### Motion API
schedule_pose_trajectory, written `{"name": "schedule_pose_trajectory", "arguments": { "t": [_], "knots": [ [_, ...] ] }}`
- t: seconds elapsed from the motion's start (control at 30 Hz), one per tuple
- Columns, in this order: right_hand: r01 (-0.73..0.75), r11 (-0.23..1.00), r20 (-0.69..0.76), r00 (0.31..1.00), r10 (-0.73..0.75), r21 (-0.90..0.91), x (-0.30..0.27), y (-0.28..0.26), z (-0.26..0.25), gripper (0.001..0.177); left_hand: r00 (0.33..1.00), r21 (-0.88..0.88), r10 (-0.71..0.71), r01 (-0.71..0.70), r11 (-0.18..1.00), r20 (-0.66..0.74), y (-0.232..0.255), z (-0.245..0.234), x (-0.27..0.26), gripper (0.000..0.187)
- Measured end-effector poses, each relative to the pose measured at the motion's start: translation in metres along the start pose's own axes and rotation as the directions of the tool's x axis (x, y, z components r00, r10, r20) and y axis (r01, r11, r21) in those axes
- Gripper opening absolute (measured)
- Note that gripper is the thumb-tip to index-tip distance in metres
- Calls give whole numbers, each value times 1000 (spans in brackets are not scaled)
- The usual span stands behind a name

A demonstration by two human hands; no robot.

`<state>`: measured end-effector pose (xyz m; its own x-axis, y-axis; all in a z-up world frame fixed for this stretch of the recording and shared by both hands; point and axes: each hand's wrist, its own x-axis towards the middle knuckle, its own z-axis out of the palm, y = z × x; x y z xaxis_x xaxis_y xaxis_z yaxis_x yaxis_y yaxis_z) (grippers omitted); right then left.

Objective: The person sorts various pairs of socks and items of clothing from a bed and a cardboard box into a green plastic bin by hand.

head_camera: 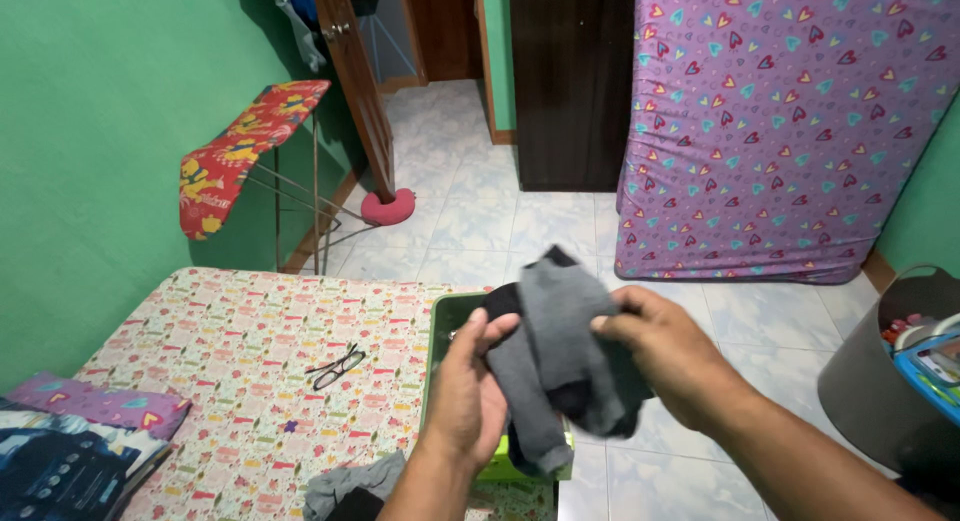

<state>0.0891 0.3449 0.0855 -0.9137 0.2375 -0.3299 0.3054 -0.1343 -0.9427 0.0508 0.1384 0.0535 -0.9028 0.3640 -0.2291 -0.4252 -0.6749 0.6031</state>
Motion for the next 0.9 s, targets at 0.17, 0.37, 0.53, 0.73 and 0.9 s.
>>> {"name": "schedule_pose_trajectory", "arguments": {
  "t": [0.17,0.37,0.53,0.73,0.9],
  "knots": [
    [156,988,-103,982,-156,-10,11,-2,-33,24,998,-16,50,-50,999,-28,7,-13,-1,39],
    [156,909,-181,954,-240,-386,6,6,-36,26,999,19,32,-32,999,7,10,-15,-2,60],
    [170,941,-27,982,-186,-293,-9,0,-15,23,997,85,51,-55,995,50,8,1,-3,67],
    [173,900,-15,981,-195,-401,-30,-23,14,26,980,215,69,-110,970,187,9,27,-15,78],
    [242,829,18,963,-270,-503,-35,-24,25,20,979,193,-80,43,980,189,7,49,-32,78]
  ]
}}
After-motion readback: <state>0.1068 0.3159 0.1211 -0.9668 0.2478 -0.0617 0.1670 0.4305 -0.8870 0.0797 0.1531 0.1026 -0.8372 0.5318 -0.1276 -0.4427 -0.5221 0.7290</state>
